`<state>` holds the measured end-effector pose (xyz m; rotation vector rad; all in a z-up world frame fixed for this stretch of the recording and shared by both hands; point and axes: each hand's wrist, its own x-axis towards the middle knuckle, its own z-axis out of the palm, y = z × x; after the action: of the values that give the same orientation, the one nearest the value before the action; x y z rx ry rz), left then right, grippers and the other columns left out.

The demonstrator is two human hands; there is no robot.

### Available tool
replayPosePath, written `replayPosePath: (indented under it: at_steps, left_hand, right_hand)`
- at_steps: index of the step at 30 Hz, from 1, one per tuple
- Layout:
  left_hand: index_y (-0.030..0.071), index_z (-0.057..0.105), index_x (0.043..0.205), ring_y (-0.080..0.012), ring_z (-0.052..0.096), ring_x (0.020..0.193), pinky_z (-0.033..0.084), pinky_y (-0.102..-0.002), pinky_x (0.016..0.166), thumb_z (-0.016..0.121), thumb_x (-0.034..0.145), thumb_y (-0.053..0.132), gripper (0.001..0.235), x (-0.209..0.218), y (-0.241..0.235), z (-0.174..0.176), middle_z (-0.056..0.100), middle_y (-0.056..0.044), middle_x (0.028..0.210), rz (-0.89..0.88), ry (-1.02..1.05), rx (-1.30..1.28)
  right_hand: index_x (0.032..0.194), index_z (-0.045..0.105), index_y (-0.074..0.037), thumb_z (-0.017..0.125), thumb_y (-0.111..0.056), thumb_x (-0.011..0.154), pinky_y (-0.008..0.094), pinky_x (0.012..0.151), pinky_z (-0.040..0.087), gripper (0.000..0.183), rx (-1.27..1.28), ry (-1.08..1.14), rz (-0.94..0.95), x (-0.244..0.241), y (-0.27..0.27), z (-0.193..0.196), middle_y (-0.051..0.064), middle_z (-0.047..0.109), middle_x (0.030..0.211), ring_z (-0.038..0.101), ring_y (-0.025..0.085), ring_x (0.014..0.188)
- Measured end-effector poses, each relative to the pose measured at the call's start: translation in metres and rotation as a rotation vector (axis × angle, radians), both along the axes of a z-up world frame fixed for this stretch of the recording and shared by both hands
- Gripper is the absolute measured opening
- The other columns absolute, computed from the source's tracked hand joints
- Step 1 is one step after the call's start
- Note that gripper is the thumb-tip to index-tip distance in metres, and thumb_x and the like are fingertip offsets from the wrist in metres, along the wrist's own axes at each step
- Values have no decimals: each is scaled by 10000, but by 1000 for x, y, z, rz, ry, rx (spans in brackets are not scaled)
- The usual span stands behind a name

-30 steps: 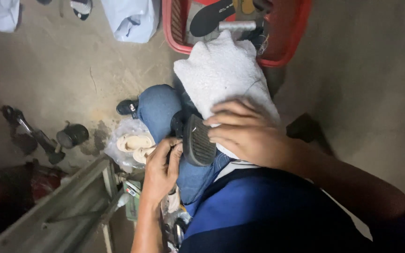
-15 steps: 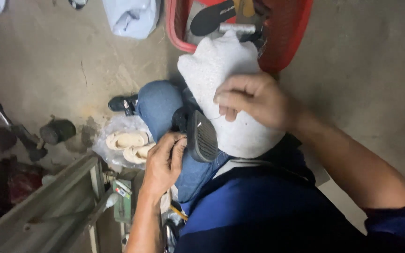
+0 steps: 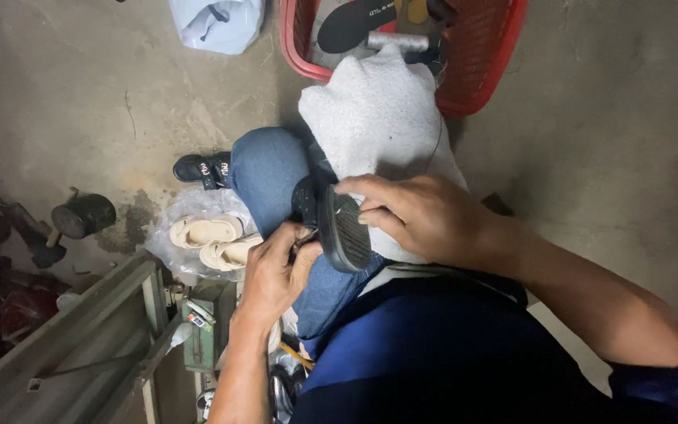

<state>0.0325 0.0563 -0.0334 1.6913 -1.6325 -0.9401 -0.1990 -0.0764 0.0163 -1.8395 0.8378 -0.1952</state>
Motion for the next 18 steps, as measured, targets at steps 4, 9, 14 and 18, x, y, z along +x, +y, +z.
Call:
replayPosePath:
  at_steps: [4, 9, 14, 18]
  left_hand:
    - [187, 559, 637, -271, 580, 445, 496, -310, 478, 801, 881, 286, 358, 5, 24, -22, 500, -18, 482, 151, -102, -46]
    - [154, 553, 552, -318, 568, 425, 438, -379, 463, 845, 772, 553, 542, 21, 77, -38, 503, -97, 417, 404, -185, 200]
    - [171, 618, 601, -371, 503, 476, 422, -406, 490, 742, 832, 479, 404, 36, 118, -34, 495, -133, 442, 533, -199, 326]
    - [185, 578, 596, -359, 609, 469, 472, -390, 484, 716, 870, 503, 442, 24, 90, -27, 549, -72, 411, 467, -161, 216]
  right_hand:
    - [1412, 601, -96, 653, -128, 971, 436, 737, 570, 445, -155, -35, -23, 2, 4, 0, 59, 799, 919, 752, 288, 861]
    - [1239, 710, -100, 683, -122, 967, 374, 647, 570, 275, -391, -120, -11, 6, 8, -6, 33, 789, 859, 758, 266, 789]
    - [1184, 765, -144, 677, -135, 965, 317, 615, 546, 236, -605, -96, 11, 2, 5, -17, 13, 756, 815, 733, 227, 716]
    - [887, 742, -155, 576, -58, 932, 302, 517, 486, 198, -495, -110, 167, -9, 8, -20, -20, 578, 604, 618, 202, 530]
